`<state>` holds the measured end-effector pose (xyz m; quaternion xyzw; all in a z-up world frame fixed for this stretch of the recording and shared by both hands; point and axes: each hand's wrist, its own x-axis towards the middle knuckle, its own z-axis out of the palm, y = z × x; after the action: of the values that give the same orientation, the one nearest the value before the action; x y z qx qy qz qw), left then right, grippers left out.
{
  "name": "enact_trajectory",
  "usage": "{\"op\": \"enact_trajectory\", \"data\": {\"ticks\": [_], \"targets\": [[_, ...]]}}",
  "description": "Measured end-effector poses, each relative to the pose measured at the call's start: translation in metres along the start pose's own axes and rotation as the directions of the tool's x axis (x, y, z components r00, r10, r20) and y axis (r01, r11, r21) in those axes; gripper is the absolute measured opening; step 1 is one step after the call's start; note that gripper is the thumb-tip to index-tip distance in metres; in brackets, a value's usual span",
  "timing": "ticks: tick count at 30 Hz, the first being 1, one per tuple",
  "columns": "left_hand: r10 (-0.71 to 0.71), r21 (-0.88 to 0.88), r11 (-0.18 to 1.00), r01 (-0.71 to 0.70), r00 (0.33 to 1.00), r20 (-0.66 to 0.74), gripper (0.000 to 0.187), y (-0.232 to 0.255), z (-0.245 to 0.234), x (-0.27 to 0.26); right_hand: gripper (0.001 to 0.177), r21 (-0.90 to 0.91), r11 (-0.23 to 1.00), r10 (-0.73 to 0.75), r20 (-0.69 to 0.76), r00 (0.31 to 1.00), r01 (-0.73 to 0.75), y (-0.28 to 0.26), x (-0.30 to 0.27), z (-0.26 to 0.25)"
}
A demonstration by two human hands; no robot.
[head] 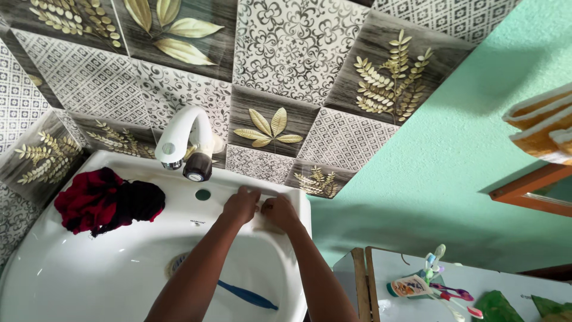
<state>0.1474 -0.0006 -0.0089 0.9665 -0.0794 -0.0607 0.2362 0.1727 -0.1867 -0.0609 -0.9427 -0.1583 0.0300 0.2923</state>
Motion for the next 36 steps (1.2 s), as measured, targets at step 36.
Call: {"op": "enact_trajectory", "data": {"ticks": [36], "targets": [[0.157,-0.116,0.980,-0.165,0.985,-0.071,0.051,0.048,0.053,-0.043,0.061,-0.139,0.976,0.166,-0.017,0.986,-0.166,-0.039,-0.121,-0.090]]}}
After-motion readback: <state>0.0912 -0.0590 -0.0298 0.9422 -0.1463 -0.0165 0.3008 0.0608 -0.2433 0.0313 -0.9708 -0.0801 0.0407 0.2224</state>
